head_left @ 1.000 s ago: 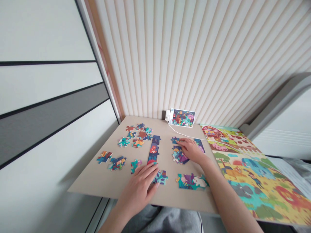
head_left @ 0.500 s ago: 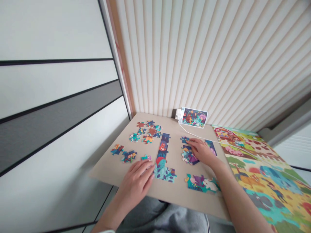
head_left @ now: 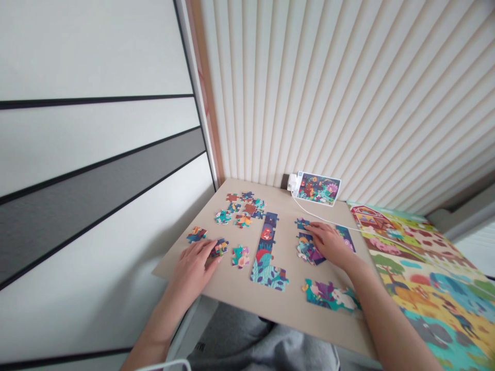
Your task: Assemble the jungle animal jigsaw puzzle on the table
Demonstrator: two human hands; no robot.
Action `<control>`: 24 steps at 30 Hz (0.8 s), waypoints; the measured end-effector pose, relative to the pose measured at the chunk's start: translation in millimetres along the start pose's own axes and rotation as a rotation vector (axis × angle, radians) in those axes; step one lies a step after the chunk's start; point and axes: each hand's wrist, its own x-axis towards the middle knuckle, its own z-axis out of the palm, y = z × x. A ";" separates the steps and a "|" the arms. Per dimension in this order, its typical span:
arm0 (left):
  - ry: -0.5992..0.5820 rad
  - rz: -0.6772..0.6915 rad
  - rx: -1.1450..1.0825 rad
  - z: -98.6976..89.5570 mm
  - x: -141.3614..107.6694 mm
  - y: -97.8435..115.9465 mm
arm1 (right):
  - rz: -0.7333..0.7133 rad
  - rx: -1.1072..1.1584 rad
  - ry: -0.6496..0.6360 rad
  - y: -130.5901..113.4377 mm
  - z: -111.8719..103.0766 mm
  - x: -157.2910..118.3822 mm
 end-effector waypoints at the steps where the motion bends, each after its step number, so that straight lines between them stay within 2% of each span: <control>1: 0.003 -0.001 -0.003 1.1 -0.3 0.6 | -0.004 -0.003 -0.001 0.1 -0.1 -0.2; 7: 0.008 -0.014 -0.024 1.3 -10.8 12.6 | -0.031 -0.008 0.012 5.4 4.2 -0.6; 15: -0.039 -0.014 -0.030 -15.5 -25.2 31.5 | -0.024 -0.038 0.010 6.6 4.7 -1.3; 19: -0.009 -0.019 -0.004 -20.8 -24.9 26.1 | -0.022 -0.024 0.003 6.9 4.0 -0.8; 24: 0.094 -0.136 0.114 -23.2 -20.1 6.2 | -0.020 -0.005 -0.001 7.3 4.0 -0.8</control>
